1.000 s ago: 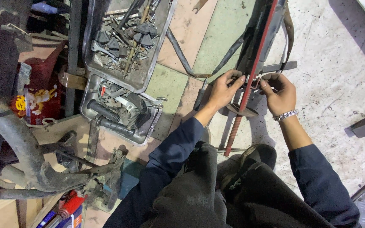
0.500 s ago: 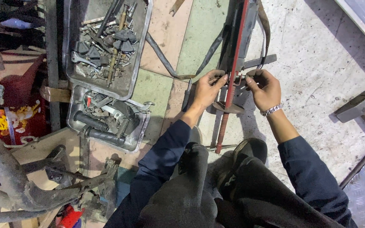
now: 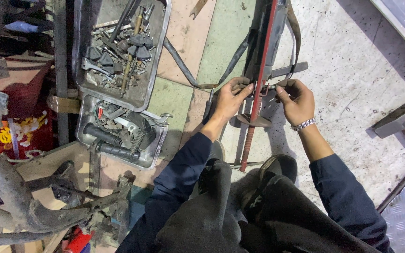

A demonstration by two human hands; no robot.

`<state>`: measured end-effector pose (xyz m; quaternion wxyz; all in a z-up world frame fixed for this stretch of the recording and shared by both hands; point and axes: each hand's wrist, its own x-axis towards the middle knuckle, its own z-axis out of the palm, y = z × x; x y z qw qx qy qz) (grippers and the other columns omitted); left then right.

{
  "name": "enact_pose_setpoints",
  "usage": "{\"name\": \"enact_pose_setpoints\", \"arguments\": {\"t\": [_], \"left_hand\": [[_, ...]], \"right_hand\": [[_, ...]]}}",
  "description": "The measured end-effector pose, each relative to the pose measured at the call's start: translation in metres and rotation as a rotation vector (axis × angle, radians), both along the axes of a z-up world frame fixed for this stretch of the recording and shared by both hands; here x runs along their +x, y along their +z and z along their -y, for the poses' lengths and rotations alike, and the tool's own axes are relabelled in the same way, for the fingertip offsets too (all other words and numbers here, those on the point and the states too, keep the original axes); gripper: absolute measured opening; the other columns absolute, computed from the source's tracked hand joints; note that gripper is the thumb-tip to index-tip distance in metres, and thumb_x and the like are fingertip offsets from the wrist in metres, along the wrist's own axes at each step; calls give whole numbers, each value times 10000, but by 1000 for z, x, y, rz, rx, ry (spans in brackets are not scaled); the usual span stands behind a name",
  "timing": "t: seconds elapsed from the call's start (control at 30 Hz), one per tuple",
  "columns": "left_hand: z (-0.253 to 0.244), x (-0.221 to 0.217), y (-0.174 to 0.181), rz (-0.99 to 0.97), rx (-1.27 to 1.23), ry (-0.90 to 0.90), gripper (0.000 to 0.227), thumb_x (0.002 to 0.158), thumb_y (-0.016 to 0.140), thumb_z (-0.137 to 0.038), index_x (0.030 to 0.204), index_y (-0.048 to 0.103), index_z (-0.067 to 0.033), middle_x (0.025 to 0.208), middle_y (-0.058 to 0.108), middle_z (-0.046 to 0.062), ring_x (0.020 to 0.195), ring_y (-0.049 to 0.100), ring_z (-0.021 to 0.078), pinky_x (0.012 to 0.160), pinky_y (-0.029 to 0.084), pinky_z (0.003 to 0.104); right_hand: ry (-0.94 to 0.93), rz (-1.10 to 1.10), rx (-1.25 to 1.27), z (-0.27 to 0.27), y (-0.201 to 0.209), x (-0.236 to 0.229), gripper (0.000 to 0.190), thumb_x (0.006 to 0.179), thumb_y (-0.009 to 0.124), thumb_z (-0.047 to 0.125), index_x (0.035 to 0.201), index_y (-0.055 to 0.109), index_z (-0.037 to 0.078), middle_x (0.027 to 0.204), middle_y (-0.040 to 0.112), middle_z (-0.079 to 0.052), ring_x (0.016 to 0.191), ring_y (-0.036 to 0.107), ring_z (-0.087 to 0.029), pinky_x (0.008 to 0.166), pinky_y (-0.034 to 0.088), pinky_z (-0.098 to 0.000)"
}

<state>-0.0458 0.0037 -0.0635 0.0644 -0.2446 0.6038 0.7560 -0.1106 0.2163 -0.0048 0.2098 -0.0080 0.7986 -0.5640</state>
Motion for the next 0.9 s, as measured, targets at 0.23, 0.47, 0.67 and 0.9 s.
{"name": "enact_pose_setpoints", "arguments": {"t": [0.23,0.47,0.67,0.9], "left_hand": [[-2,2,-8,3,-13,-2,502,911,822,-424,1211,668,-52,1023,718,131,955,709,177,676,604,290],[27,8,43,35,-304,-22,451,908,790,-422,1196,699,-88,1134,742,155,1086,719,301,948,571,444],[194,46,120,473,-1171,147,257,886,622,-166,1138,669,-186,1108,731,61,1003,693,286,861,535,463],[299,93,98,623,-1322,213,369,919,735,-122,1278,652,-132,1267,674,69,1120,671,272,1008,521,494]], "right_hand": [[8,-50,46,-2,4,0,184,1057,770,137,1126,681,-9,947,713,-178,854,709,-258,762,573,-362],[62,-118,79,-13,-26,1,205,1088,776,90,1130,653,-68,939,673,-270,877,679,-370,790,538,-467],[24,-28,118,-13,-3,-1,184,1136,693,130,1023,592,27,880,692,-107,732,703,-218,638,525,-315],[-24,77,-17,-19,-10,-2,178,1150,662,80,1032,553,3,919,664,-143,742,687,-245,686,586,-346]]}}
